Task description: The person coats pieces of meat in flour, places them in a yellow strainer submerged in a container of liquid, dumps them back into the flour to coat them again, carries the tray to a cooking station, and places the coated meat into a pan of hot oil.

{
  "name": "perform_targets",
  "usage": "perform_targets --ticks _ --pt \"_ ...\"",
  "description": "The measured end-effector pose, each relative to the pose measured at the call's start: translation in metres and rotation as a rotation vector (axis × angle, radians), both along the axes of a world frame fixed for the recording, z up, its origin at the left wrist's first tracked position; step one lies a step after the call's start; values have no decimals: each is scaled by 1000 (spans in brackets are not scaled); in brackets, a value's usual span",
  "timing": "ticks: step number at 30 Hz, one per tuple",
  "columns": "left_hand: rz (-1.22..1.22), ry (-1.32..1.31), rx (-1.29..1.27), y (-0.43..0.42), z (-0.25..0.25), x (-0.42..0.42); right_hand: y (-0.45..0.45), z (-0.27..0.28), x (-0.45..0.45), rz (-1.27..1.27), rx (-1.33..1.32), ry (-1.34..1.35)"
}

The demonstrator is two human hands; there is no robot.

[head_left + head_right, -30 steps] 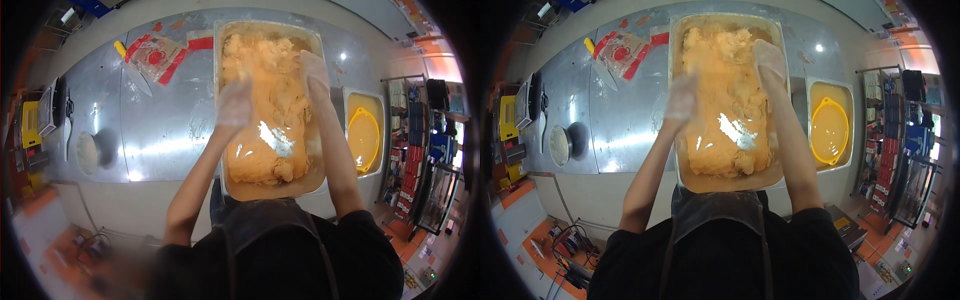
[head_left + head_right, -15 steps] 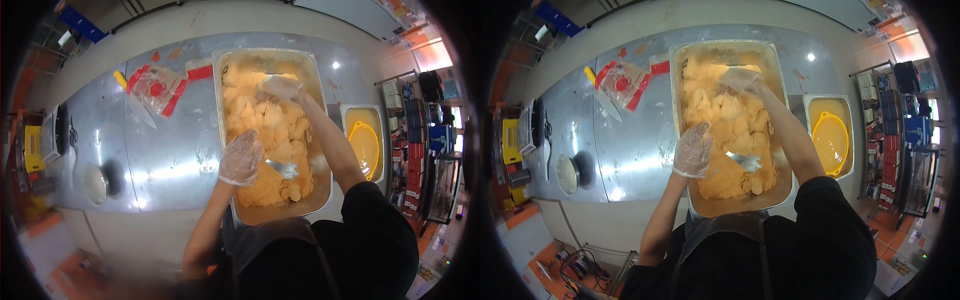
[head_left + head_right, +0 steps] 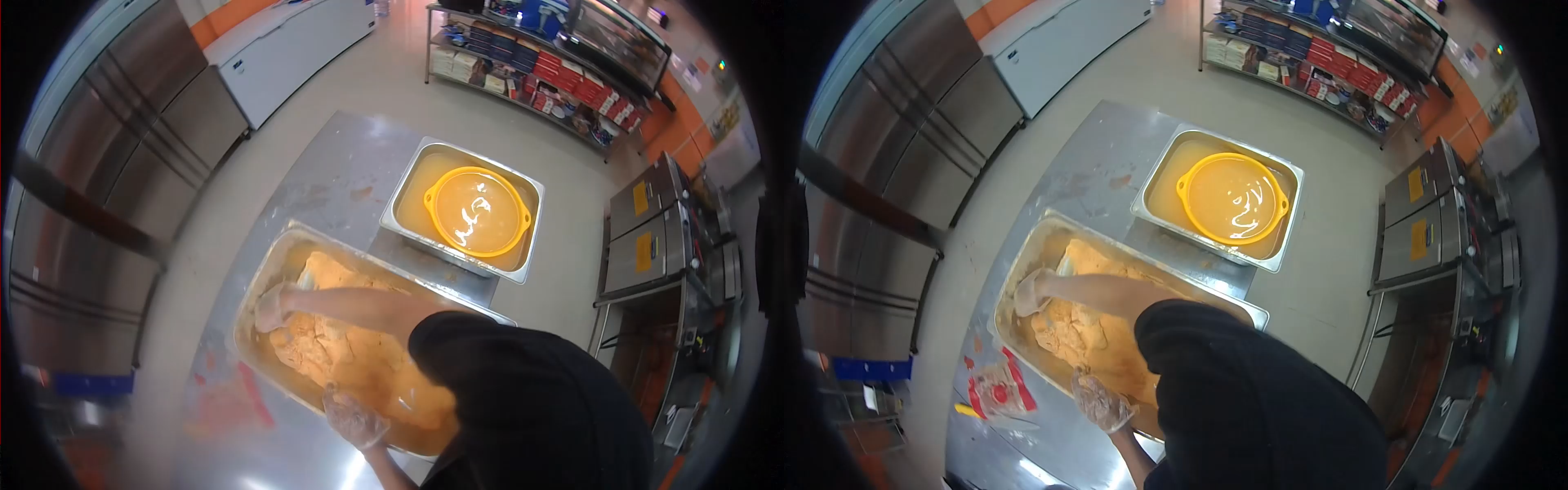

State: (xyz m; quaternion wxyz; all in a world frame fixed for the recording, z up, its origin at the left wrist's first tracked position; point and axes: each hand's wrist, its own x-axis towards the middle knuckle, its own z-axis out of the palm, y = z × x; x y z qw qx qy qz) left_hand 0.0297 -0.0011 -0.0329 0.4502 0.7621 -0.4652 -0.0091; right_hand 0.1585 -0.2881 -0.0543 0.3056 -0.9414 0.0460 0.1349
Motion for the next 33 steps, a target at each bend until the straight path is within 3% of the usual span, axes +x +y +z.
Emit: perform_targets --ticks 1,3,12,17,24,33 --pt "9 28 18 3 -3 0 2 -12 13 -70 111 -79" --pt "52 62 56 2 -4 4 48 -17 2 108 -128 -183" --pt "8 41 55 -27 1 -3 109 -33 -52 -55 -27 4" --pt "-75 15 39 -57 -3 -22 74 -35 -101 -239 16 7" --pt "-267 1 26 -94 -2 -64 -13 -10 -145 -654 67 -184" --pt "-504 -7 42 -127 1 -127 25 -5 -212 -873 265 -261"
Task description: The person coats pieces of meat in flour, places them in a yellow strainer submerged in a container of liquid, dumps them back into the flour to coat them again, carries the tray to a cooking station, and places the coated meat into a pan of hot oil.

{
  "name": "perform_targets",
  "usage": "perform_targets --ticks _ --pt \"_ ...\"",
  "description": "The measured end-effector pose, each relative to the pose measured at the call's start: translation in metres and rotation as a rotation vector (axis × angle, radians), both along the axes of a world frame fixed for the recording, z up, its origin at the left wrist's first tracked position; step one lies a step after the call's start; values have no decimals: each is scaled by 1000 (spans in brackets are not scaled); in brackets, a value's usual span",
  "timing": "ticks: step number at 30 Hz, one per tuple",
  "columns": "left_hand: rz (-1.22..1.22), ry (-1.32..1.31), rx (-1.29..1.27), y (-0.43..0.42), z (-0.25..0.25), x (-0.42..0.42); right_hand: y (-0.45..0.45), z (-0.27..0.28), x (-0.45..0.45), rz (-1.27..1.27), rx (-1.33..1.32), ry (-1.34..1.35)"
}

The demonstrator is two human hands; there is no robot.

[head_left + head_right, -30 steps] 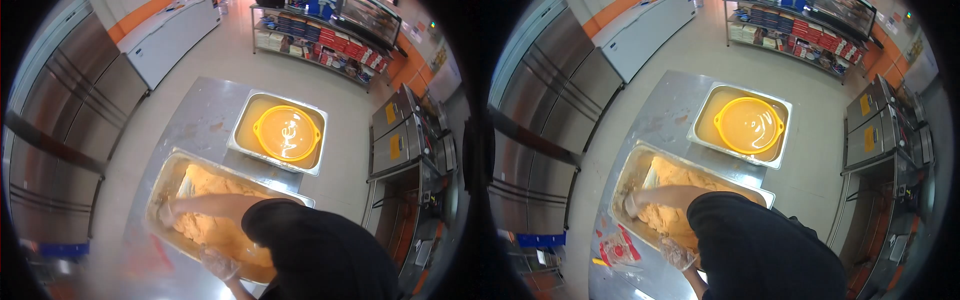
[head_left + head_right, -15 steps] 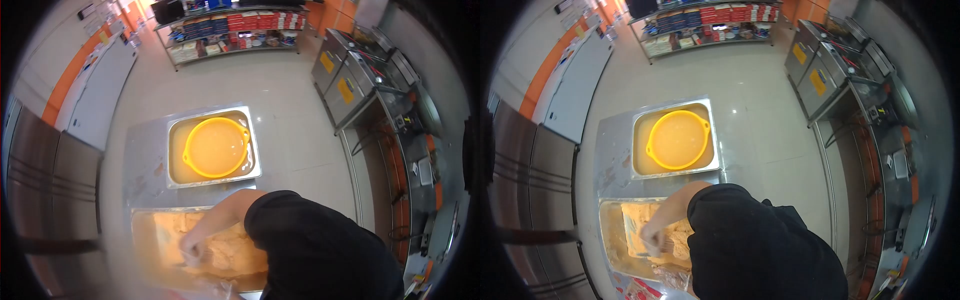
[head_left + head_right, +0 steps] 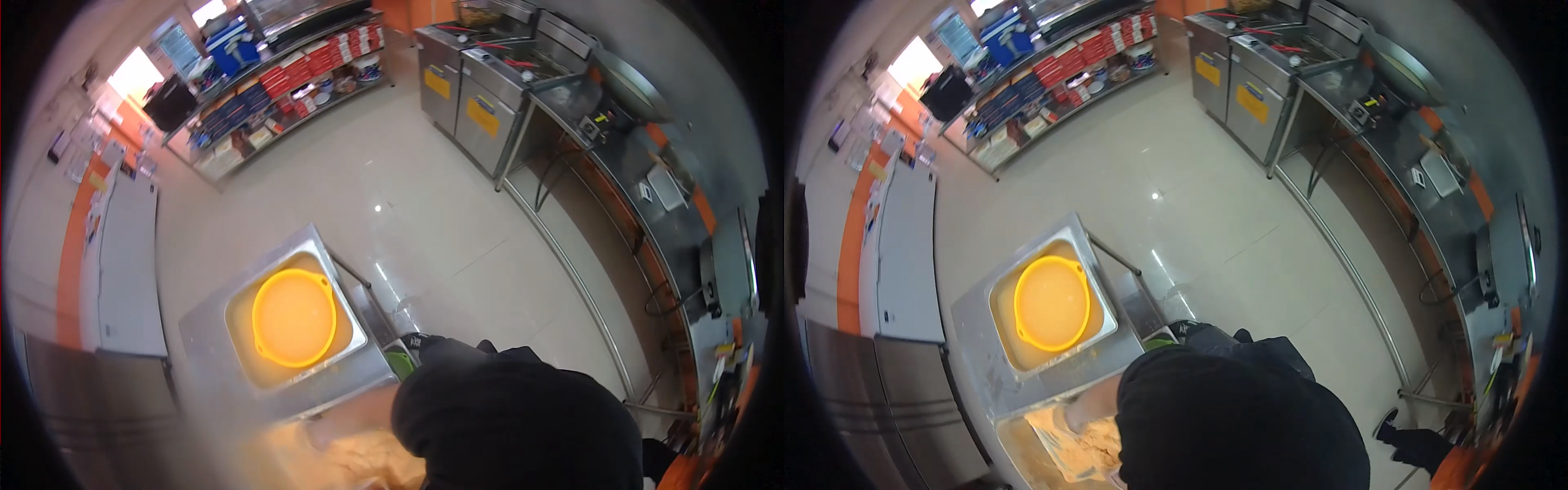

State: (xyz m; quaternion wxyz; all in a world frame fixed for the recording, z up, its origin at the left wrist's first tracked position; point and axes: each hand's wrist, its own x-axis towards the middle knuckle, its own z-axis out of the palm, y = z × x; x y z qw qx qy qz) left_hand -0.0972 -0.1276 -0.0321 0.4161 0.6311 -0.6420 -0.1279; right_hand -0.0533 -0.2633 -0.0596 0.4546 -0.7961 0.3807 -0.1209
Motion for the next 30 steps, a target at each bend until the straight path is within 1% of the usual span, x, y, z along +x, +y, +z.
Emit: perform_targets --ticks 8,16,22,30 --pt "-154 16 -10 -17 0 -32 -2 -1 -34 -189 80 -76" --pt "-258 47 -34 -15 -5 -47 49 -4 -51 -408 84 -146" --pt "-303 54 -48 -4 4 -72 112 18 -78 -595 70 -242" --pt "-330 93 -37 47 16 -125 170 57 -142 -771 7 -381"
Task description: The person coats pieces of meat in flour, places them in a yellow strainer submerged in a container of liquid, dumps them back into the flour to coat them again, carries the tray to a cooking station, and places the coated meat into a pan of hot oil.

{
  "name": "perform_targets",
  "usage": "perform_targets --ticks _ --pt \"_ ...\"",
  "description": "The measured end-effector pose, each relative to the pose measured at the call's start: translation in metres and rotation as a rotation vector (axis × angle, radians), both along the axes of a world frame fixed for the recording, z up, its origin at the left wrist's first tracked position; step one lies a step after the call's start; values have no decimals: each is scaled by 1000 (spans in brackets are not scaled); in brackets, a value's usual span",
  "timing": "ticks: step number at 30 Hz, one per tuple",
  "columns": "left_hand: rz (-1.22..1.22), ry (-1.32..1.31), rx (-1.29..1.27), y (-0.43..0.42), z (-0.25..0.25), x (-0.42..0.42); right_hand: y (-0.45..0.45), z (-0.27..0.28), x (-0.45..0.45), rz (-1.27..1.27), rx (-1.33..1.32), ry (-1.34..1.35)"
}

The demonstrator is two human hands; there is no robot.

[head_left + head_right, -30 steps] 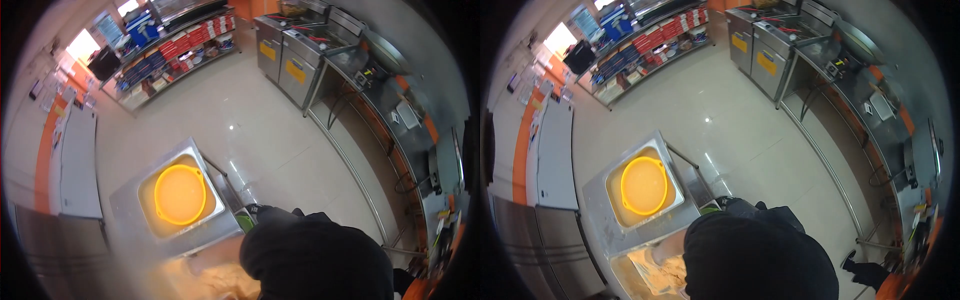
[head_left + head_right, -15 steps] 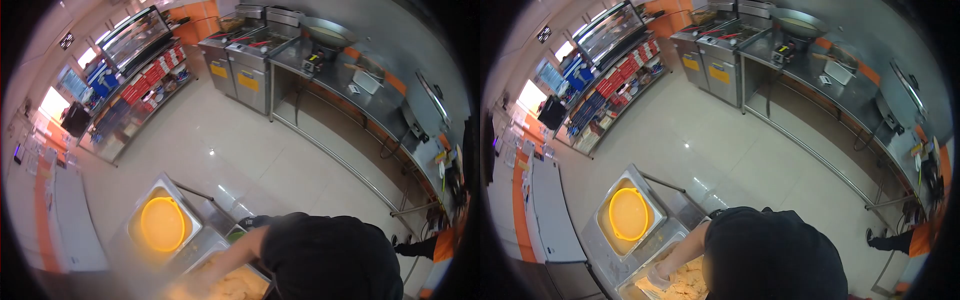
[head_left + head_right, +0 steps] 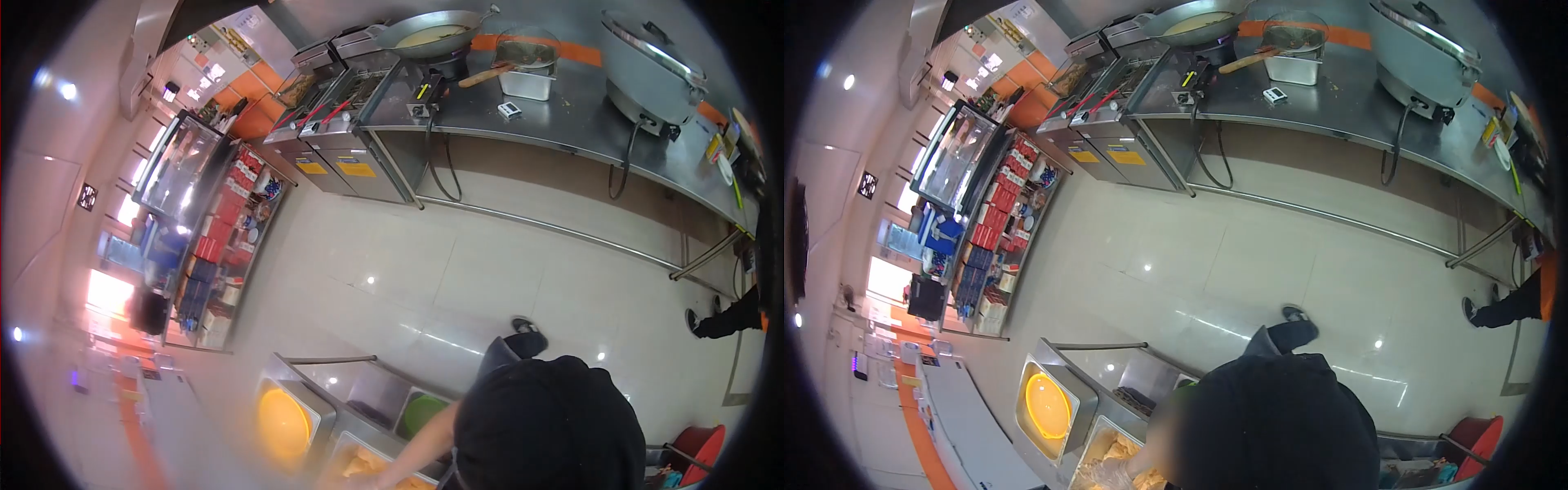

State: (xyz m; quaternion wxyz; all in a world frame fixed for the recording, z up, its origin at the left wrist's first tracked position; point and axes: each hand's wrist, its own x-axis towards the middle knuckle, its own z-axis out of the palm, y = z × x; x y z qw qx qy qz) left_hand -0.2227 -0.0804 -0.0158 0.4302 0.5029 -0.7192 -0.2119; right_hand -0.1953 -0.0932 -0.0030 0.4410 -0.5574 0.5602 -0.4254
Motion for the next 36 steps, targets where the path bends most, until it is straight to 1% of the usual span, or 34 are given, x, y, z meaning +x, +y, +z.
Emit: perform_targets --ticks 7,14,18,20,22,24,25,26,27,28,30,31,33,34,35,36 --pt "-15 88 54 79 14 -74 80 18 -119 -181 -21 -66" --pt "-68 221 177 188 23 -173 187 31 -256 -423 -80 -116" --pt "-119 295 282 249 33 -226 261 41 -350 -665 -114 -154" --pt "-177 352 382 276 38 -253 311 41 -404 -843 -116 -198" --pt "-267 385 524 297 47 -289 366 32 -461 -1052 -143 -321" --pt "-383 315 735 312 54 -348 421 2 -513 -1242 -312 -488" --pt "-441 275 838 314 57 -379 445 -17 -538 -1343 -307 -473" --pt "-530 261 843 302 41 -410 471 -33 -559 -1445 -300 -458" --pt "-622 243 849 288 21 -445 505 -41 -577 -1506 -279 -454" --pt "-657 220 878 288 15 -483 543 -45 -590 -1568 -257 -448" --pt "-756 139 913 284 -3 -571 621 -53 -602 -1681 -116 -389" --pt "-813 77 914 276 -20 -615 648 -86 -602 -1756 -161 -441" --pt "-844 93 922 272 -46 -706 723 -56 -575 -1826 -54 -377" --pt "-864 74 927 265 -54 -751 755 -95 -557 -1798 -224 -335" --pt "-882 69 941 262 -65 -796 768 -105 -532 -1937 -608 -471" --pt "-887 65 954 255 -78 -832 790 -99 -508 -2122 -289 -624"
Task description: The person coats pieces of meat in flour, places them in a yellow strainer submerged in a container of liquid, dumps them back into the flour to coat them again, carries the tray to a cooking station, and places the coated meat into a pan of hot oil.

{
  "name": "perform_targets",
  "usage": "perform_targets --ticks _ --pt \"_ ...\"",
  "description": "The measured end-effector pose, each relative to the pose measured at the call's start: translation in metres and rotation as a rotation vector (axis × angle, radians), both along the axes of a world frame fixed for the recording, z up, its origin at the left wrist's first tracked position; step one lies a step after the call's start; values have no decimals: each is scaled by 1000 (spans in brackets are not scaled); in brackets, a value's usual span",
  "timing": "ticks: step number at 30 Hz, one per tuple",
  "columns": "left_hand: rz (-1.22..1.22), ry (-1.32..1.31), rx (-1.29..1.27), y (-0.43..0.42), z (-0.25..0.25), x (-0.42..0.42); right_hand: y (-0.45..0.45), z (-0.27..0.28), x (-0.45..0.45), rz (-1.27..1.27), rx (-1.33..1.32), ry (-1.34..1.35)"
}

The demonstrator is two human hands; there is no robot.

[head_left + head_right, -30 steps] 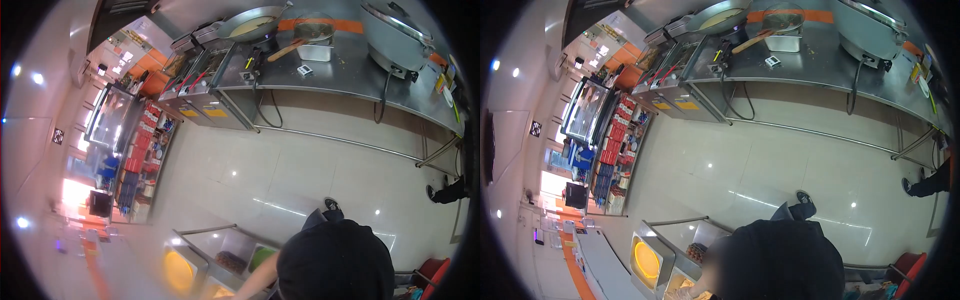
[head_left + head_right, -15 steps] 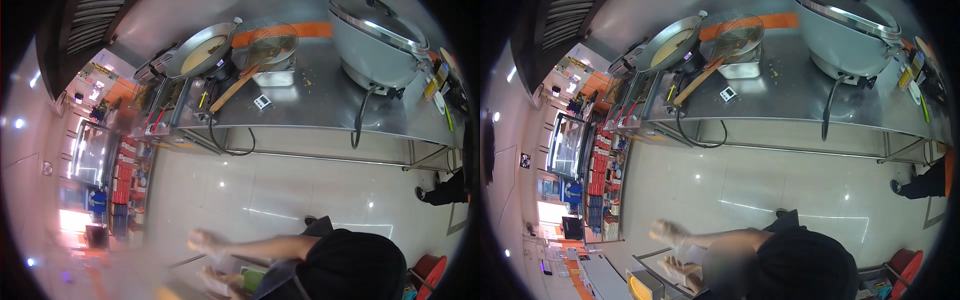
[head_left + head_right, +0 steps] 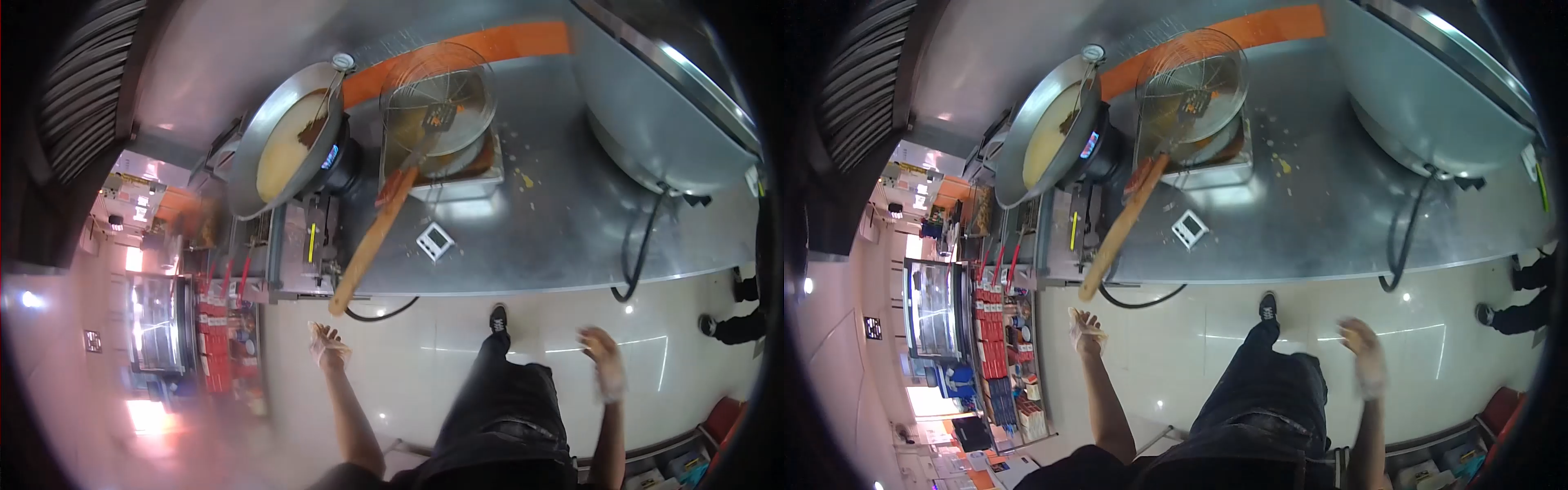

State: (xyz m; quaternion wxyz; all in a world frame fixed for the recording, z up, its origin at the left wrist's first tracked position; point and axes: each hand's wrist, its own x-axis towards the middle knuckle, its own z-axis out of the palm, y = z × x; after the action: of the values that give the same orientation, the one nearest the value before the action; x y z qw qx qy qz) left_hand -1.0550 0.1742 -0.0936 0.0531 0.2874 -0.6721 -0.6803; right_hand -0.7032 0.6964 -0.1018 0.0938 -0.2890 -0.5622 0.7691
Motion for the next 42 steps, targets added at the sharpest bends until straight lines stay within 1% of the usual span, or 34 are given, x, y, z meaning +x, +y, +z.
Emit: perform_targets --ticks 1,2,3,6,7,8,10,11,13,14,15,18,19,21,22,23,24,25,27,28,30,31,33,34,35,37,39,42 --pt "-29 11 2 -17 -17 -34 10 0 20 -144 -70 -82" --pt "-61 18 0 -37 -34 -64 19 -3 40 -260 -98 -279" --pt "-93 30 0 -45 -41 -88 24 -18 70 -351 -114 -353" --pt "-188 -22 -58 -22 -26 -119 -3 -60 157 -639 -177 -522" --pt "-267 -103 -159 -16 -15 -125 -16 -92 202 -675 -250 -514" --pt "-229 -93 -81 -18 -22 -133 -32 -120 238 -713 -320 -502" --pt "-150 -75 78 -37 -50 -143 -59 -128 254 -857 -525 -513" --pt "-113 -97 112 -30 -44 -140 -63 -114 239 -906 -591 -547" --pt "-101 -109 306 -39 -52 -146 -69 -75 200 -1005 -722 -617" --pt "-97 -113 406 -41 -55 -150 -68 -76 200 -988 -712 -614" --pt "24 -133 433 -42 -61 -156 -66 -78 197 -969 -701 -609" --pt "-450 -69 688 -84 -86 -168 -64 -103 221 -908 -669 -611" --pt "-340 -71 628 -80 -83 -163 -61 -113 232 -886 -656 -613" --pt "-128 -72 506 -61 -80 -158 -49 -147 251 -864 -719 -560" --pt "-203 -47 353 -58 -82 -157 -47 -154 258 -853 -752 -535" --pt "-276 -25 196 -60 -87 -154 -43 -139 237 -858 -690 -558" --pt "-343 -7 34 -66 -93 -148 -35 -138 229 -822 -683 -523" --pt "-363 76 -93 -75 -111 -151 -37 -140 227 -785 -682 -496" --pt "-296 171 -140 -58 -115 -150 -43 -140 221 -757 -670 -476" --pt "-204 190 -59 -37 -99 -146 -46 -140 215 -765 -657 -478" --pt "-220 259 -65 -45 -103 -148 -55 -141 207 -761 -660 -463" --pt "-128 229 97 -64 -119 -158 -57 -141 202 -763 -659 -449" --pt "-217 214 158 -97 -139 -167 -60 -135 188 -778 -673 -485" --pt "-263 207 191 -97 -137 -167 -62 -135 186 -786 -679 -501" --pt "-323 229 138 -97 -134 -166 -64 -134 183 -793 -692 -494" --pt "-356 217 131 -101 -133 -166 -71 -144 187 -805 -718 -477" --pt "-426 274 39 -97 -130 -164 -77 -148 187 -809 -717 -490" --pt "-311 278 -233 -84 -125 -167 -85 -154 191 -784 -735 -461"
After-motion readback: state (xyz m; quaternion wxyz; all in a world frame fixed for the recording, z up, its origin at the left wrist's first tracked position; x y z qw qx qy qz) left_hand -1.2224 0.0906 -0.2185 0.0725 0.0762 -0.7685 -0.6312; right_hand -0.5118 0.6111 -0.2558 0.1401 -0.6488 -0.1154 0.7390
